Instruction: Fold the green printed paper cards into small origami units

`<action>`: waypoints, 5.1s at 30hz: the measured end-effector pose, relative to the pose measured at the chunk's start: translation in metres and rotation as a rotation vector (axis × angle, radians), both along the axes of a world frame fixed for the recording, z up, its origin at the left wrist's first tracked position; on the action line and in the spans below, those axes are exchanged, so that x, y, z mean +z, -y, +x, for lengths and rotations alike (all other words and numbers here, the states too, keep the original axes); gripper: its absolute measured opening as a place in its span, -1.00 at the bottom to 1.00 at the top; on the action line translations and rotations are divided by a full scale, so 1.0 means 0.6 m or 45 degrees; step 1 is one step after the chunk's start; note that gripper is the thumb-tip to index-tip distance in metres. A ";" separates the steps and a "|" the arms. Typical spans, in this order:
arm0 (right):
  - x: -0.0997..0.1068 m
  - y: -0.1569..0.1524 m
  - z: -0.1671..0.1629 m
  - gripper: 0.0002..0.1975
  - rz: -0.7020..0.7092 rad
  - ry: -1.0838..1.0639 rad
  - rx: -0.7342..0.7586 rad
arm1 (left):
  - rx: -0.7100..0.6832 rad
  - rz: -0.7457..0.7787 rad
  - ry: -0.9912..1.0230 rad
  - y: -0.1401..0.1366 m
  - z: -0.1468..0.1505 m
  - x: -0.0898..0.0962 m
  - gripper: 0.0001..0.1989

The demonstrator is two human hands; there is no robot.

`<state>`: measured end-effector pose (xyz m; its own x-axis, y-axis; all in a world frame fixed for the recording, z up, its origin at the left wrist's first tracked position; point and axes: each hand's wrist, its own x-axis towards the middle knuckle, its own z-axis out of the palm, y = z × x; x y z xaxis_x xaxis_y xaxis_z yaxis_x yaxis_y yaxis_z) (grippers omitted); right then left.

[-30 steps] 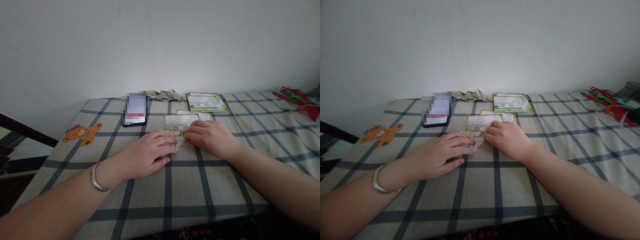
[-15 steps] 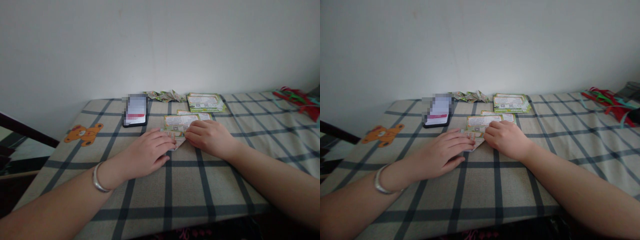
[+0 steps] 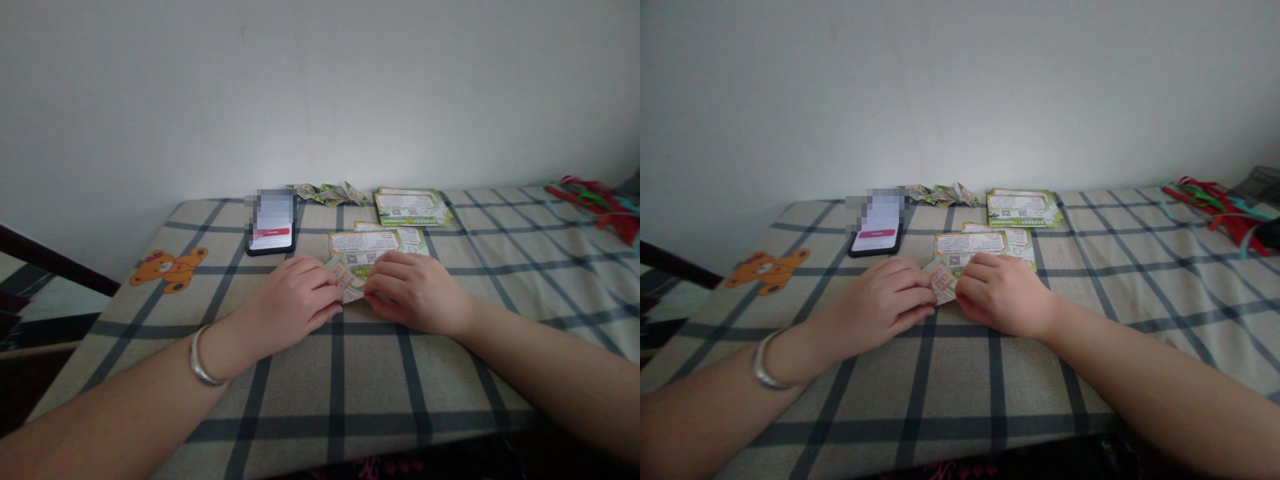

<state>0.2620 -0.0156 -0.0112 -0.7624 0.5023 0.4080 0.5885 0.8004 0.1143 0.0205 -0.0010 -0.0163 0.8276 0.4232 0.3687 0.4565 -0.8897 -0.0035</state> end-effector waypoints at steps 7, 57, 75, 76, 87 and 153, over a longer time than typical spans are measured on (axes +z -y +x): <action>0.003 0.004 -0.011 -0.79 -0.039 -0.088 0.141 | 0.062 0.102 -0.025 0.008 0.003 0.003 -0.85; -0.006 -0.015 0.014 -0.88 -0.178 -0.246 -0.025 | 0.062 -0.201 0.340 0.007 -0.010 0.002 -0.83; -0.015 -0.020 0.004 -0.80 -0.694 -0.590 -0.402 | 0.229 -0.154 0.416 0.010 -0.007 -0.008 -0.60; -0.016 -0.022 0.003 -0.79 -0.735 -0.600 -0.404 | 0.232 -0.181 0.402 0.009 -0.007 -0.008 -0.58; -0.020 -0.033 0.004 -0.79 -0.605 -0.514 -0.400 | 0.153 -0.094 0.310 0.001 -0.007 -0.004 -0.64; 0.009 -0.027 0.036 -0.86 -0.411 -0.117 0.046 | -0.046 -0.102 0.036 -0.002 -0.011 -0.019 -0.62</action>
